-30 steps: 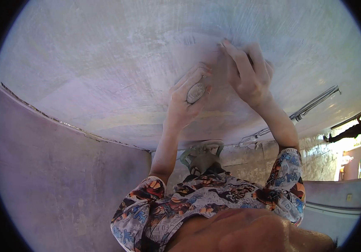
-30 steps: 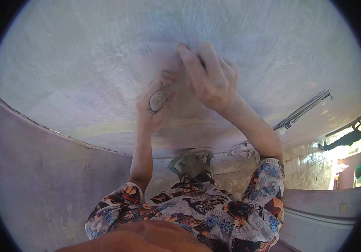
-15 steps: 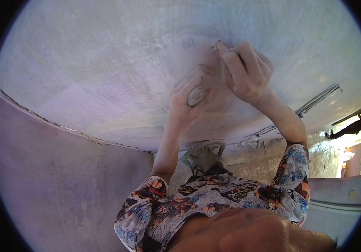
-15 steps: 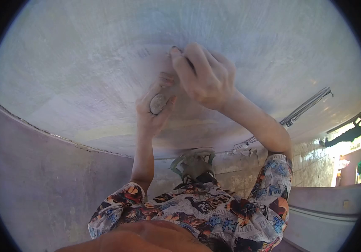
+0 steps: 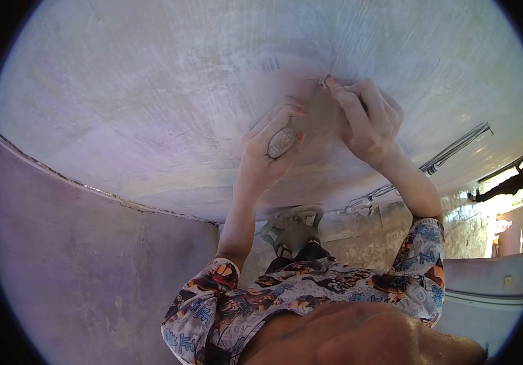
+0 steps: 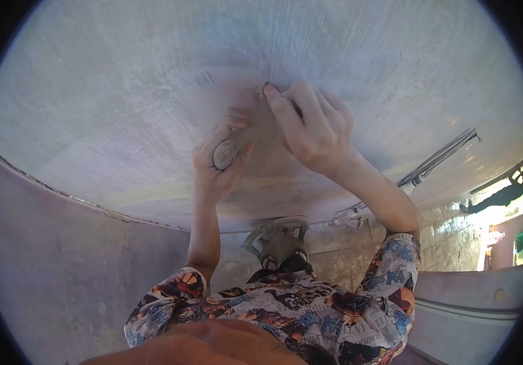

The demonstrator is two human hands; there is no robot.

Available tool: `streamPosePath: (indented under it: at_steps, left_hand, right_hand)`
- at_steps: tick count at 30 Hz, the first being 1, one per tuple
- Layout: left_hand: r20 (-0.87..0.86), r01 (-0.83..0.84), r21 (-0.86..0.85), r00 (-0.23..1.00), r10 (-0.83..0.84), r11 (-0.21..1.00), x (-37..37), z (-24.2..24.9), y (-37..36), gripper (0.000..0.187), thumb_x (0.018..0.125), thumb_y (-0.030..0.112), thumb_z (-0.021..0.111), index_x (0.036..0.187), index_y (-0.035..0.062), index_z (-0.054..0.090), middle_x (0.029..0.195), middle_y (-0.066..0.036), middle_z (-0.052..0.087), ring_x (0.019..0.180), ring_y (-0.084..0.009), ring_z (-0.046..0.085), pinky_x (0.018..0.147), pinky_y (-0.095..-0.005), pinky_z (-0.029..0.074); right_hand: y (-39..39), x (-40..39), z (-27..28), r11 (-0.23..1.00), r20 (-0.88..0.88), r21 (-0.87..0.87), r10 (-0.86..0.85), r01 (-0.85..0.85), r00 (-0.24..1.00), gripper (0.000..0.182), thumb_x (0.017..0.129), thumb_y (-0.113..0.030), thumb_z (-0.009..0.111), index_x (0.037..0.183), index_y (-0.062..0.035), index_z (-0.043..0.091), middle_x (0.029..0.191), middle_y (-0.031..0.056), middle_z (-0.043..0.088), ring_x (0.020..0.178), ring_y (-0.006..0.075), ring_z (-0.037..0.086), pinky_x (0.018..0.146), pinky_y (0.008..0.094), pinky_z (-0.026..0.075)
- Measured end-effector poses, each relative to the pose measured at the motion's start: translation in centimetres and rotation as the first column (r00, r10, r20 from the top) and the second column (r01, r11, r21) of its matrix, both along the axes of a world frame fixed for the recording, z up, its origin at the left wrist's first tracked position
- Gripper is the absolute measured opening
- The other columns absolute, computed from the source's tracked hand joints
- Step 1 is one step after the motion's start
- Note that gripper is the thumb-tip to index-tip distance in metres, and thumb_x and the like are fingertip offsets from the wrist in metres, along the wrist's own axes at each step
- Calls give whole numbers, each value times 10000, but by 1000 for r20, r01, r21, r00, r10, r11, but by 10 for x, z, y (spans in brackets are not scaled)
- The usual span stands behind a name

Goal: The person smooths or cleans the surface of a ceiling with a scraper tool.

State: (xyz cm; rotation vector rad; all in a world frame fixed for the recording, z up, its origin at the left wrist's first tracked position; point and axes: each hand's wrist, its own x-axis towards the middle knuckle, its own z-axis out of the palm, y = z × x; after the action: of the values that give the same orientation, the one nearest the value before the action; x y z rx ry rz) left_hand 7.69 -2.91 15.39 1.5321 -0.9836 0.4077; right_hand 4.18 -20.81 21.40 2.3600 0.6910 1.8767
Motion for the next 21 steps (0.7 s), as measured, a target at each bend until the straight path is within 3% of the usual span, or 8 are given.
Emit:
streamPosePath:
  at_steps: [4, 10, 13, 21]
  left_hand:
    - [17, 19, 18, 1000, -20, 1000, -3, 5, 2, 327, 766, -68, 661, 1085, -38, 593, 1133, -164, 631, 1035, -242, 616, 903, -292, 456]
    - [-8, 13, 7, 1000, -13, 1000, 0, 4, 2, 312, 762, -77, 658, 1066, -41, 597, 1130, -170, 633, 1045, -255, 616, 913, -308, 452]
    - [-4, 50, -10, 999, -50, 999, -2, 4, 1, 301, 761, -83, 654, 1054, -44, 598, 1131, -175, 633, 1053, -255, 616, 912, -308, 454]
    - [-37, 40, -4, 999, -40, 999, -5, 9, -2, 309, 756, -85, 649, 1058, -42, 597, 1114, -163, 626, 1047, -241, 617, 905, -290, 452]
  right_hand:
    - [14, 11, 22, 999, 20, -32, 45, -44, 999, 194, 712, -53, 635, 903, -51, 674, 703, 8, 471, 548, 123, 516, 438, 259, 386]
    - [-7, 2, 0, 998, 27, -56, 26, -25, 999, 228, 686, -47, 629, 911, -45, 667, 708, 12, 468, 544, 136, 511, 441, 255, 375]
    - [6, 11, 25, 991, 43, -123, 54, -49, 998, 201, 717, -46, 653, 918, -45, 665, 711, 9, 467, 561, 139, 514, 459, 255, 386]
    - [0, 4, 20, 996, -10, -87, 4, -5, 1000, 223, 719, -42, 653, 941, -40, 659, 727, 18, 478, 604, 157, 532, 500, 269, 418]
